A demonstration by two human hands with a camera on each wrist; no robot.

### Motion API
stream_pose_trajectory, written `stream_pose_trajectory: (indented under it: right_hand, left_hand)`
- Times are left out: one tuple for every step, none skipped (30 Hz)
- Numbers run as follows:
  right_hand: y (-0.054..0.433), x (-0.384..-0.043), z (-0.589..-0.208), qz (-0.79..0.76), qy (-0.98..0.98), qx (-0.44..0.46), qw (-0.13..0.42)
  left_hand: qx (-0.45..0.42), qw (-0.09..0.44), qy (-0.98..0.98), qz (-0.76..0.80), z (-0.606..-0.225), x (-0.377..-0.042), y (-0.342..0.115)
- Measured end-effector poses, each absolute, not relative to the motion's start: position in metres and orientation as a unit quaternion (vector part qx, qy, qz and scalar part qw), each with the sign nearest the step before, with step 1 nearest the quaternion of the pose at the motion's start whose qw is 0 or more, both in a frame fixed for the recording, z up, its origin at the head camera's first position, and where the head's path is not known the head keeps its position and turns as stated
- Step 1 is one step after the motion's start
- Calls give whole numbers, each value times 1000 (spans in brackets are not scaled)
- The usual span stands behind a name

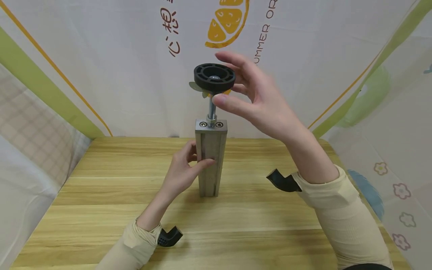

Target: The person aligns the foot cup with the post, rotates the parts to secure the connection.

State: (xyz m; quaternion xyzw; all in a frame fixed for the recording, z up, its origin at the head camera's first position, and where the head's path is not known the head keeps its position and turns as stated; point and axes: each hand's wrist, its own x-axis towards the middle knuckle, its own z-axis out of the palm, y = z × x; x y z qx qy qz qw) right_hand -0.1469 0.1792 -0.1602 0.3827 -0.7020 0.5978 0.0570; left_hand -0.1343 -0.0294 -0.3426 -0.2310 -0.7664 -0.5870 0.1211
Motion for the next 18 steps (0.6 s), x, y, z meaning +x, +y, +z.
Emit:
stream_pose_trajectory:
  right_hand:
    - [181,-148,-163,597,-704,381,52]
    - [182,-149,-165,595,-707,379,47]
    - [183,-149,-168,591,-712,378,43]
    - [184,-150,-171,585,-717,378,38]
    - [186,-151,-174,578,-722,380,34]
    - [187,-152,-177,569,-728,381,30]
    - [187,-153,-180,558,-736,383,27]
    - [188,-154,-183,548,-742,385,23]
    - [189,-155,-186,539,-748,388,20]
    - [189,-155,-189,529,-754,388,18]
    - [189,-156,-192,520,-761,388,17]
    - [189,-157,-194,511,-767,389,17]
    - [188,-158,-197,504,-771,390,15]
    - [188,-158,-199,499,-773,391,13]
    - [187,-159,-202,493,-776,393,11]
    - [187,-159,-204,487,-780,393,11]
    - [186,-160,-207,483,-781,396,10]
    - [186,-160,-209,479,-782,398,10]
  left_hand:
    - [-232,122,-766,-587,-343,-134,-29]
    - [-231,123,-767,-586,-343,-134,-29]
    - [-231,123,-768,-585,-343,-134,-29]
    - [-231,123,-768,-585,-343,-135,-29]
    - [-230,123,-768,-585,-343,-135,-29]
    - [-229,122,-768,-585,-343,-135,-29]
    - [-229,120,-768,-586,-343,-135,-29]
    - [-227,118,-769,-586,-343,-135,-29]
    - [-226,116,-769,-587,-343,-135,-29]
    - [-225,115,-769,-587,-343,-135,-29]
    - [-224,114,-769,-588,-343,-135,-29]
    - [-223,114,-769,-588,-344,-135,-29]
    - [-223,114,-769,-588,-344,-135,-29]
    - [-223,114,-769,-589,-344,-136,-29]
    - [-224,115,-768,-589,-345,-136,-29]
    - [-225,116,-767,-590,-345,-136,-29]
    - [-227,117,-766,-590,-345,-136,-29]
    - [-228,118,-766,-590,-345,-137,-29]
